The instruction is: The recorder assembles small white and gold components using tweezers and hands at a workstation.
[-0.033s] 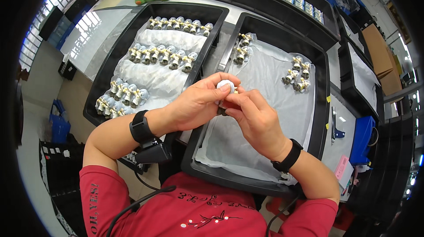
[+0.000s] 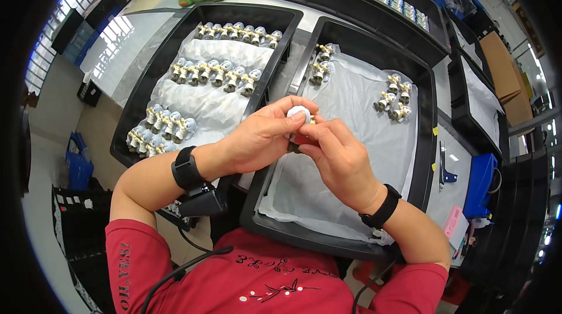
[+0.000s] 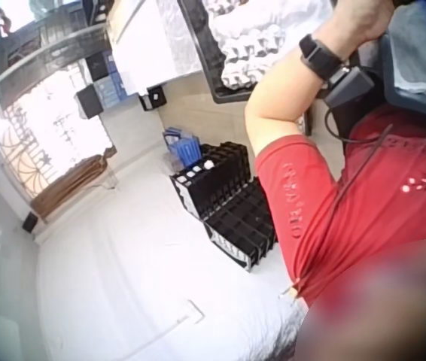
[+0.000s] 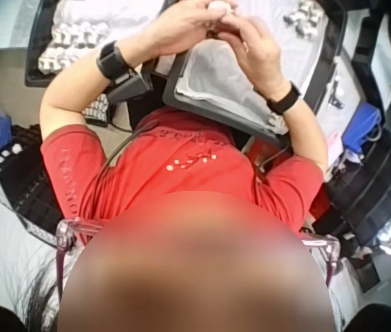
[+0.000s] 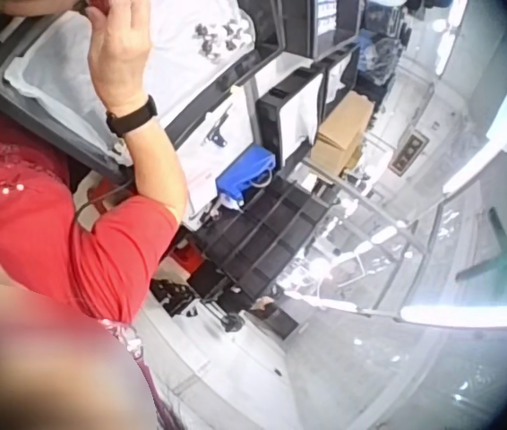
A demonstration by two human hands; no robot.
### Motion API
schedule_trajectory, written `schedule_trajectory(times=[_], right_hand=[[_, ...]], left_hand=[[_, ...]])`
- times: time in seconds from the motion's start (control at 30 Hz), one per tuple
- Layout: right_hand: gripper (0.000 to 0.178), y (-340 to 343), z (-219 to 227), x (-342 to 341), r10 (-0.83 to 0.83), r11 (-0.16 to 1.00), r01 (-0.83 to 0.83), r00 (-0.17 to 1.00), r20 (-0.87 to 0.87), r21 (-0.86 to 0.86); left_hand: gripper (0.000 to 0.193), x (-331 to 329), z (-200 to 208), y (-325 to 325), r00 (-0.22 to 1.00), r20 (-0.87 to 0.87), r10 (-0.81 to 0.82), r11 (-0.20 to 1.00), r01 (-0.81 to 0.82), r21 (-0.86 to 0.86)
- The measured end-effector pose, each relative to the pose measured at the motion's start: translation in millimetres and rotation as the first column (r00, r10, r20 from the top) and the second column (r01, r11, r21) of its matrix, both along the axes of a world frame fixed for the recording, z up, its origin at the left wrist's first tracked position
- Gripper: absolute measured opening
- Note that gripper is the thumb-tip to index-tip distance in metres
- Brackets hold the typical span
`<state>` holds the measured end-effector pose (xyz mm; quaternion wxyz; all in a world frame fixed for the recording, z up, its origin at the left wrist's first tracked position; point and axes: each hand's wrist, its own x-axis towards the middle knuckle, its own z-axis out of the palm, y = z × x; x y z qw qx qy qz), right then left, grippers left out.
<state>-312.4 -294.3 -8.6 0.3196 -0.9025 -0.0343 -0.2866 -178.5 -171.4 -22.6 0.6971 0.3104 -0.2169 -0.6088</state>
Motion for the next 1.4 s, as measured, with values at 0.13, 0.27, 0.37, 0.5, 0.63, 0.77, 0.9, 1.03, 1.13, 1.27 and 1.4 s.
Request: schedule_trajectory(times=[0.13, 0.27, 0.37, 0.5, 0.63, 0.77, 0.9, 1.03, 1.13, 1.27, 1.4], right_hand=[[0.027, -7.0, 4.0, -3.9, 0.024, 0.992, -0.026, 1.0, -0.019, -0.123], [0.026, -8.3, 2.6, -4.8, -0.024, 0.977, 0.032, 0.999, -0.04, 0.209], [0.024, -9.7, 4.3, -2.6, 0.05, 0.979, -0.039, 0.998, -0.048, 0.201], [0.023, -6.1, 10.4, -2.5, 0.035, 0.987, -0.014, 0.991, -0.125, 0.163], [0.023, -11.8, 6.1, -0.5, 0.037, 0.999, -0.038, 0.998, -0.047, -0.022], [0.022, -11.4, 6.9, -1.6, 0.025, 0.982, -0.036, 0.998, -0.061, -0.187], [0.02, -7.1, 7.7, -1.9, 0.029, 0.996, -0.031, 0.999, -0.015, -0.085], [0.02, -2.3, 2.7, 1.0, 0.025, 0.997, -0.023, 0.999, -0.027, 0.078], [0.02, -0.4, 6.8, 0.0, 0.049, 0.995, -0.041, 0.996, -0.08, 0.093], [0.02, -4.1, 7.8, 0.7, 0.065, 0.998, -0.065, 0.995, -0.076, 0.003], [0.02, -5.1, 10.5, 2.7, 0.058, 0.998, -0.059, 0.997, -0.051, -0.026]], left_hand=[[0.026, -3.4, 0.1, -1.1, 0.999, -0.017, 0.046, 0.999, -0.046, -0.001], [0.027, -0.5, -4.0, -0.3, 1.0, -0.014, 0.023, 1.0, -0.024, -0.021], [0.026, -0.3, -3.6, -0.8, 1.0, 0.009, 0.009, 1.0, -0.009, -0.028], [0.027, 0.0, -1.3, 0.0, 1.0, -0.013, 0.001, 0.999, -0.002, -0.034], [0.026, -0.1, -2.9, -1.9, 1.0, -0.009, 0.014, 0.999, -0.014, -0.043], [0.026, 0.1, -2.9, -0.3, 0.999, -0.042, 0.009, 1.0, -0.01, -0.021], [0.027, -1.2, -4.5, -2.6, 1.0, -0.013, 0.021, 0.999, -0.022, -0.036], [0.027, -0.9, -6.5, -1.8, 1.0, 0.007, -0.005, 1.0, 0.005, -0.023], [0.027, -1.2, -2.8, -0.5, 0.999, -0.034, 0.002, 1.0, -0.002, -0.011], [0.027, -2.0, -2.4, -0.8, 1.0, -0.02, 0.004, 1.0, -0.004, -0.012], [0.027, -0.6, -6.0, -1.2, 1.0, -0.015, 0.009, 1.0, -0.01, -0.011]])
